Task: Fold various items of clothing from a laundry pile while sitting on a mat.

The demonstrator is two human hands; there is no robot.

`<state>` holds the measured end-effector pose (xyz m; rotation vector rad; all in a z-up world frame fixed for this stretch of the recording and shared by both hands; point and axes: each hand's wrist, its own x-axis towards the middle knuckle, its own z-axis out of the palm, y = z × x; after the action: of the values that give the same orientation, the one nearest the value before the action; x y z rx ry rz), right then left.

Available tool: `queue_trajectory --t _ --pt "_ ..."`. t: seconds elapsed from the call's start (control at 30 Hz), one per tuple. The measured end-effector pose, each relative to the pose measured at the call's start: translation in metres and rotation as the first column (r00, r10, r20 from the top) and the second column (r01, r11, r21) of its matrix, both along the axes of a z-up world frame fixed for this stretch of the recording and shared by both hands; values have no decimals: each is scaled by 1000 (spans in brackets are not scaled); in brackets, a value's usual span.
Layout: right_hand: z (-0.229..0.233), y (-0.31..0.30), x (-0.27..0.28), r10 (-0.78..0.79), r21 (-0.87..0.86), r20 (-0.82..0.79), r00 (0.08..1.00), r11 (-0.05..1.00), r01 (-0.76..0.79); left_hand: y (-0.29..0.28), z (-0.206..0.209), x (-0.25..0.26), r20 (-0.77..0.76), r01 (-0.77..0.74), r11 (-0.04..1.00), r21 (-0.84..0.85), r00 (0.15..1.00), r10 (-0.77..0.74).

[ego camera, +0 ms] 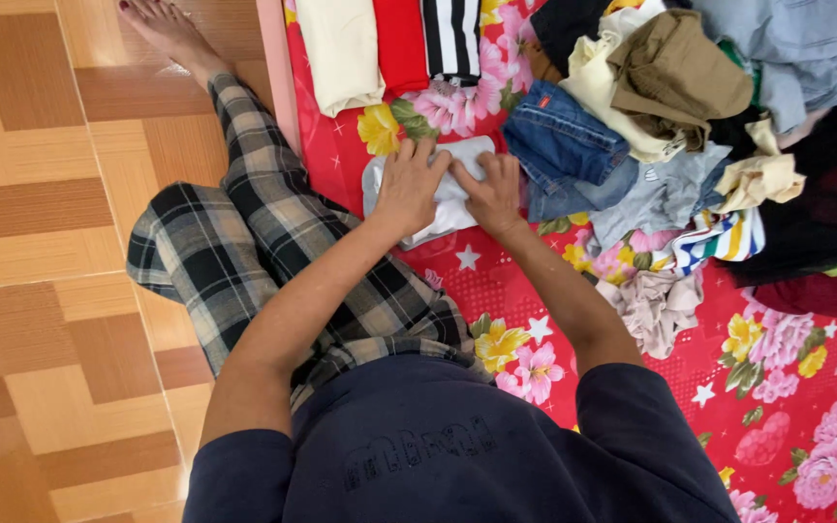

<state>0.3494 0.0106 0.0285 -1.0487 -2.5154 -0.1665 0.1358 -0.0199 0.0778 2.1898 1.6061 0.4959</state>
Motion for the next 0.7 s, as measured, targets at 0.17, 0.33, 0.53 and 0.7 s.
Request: queue_trajectory --t 0.17,0.33,0.53,0.7 --pt "-6 -21 1 -54 15 -108 993 998 56 33 -5 -12 146 8 945 -328 988 43" --pt "40 -25 15 16 -187 -94 995 982 -33 13 -16 8 -85 -40 847 -530 996 -6" --pt "125 -18 4 111 -447 55 992 891 -75 -43 -50 40 -374 -61 998 -6 926 54" --pt "89 5 -14 192 -658 321 928 750 73 -66 -49 45 -455 -25 961 277 877 154"
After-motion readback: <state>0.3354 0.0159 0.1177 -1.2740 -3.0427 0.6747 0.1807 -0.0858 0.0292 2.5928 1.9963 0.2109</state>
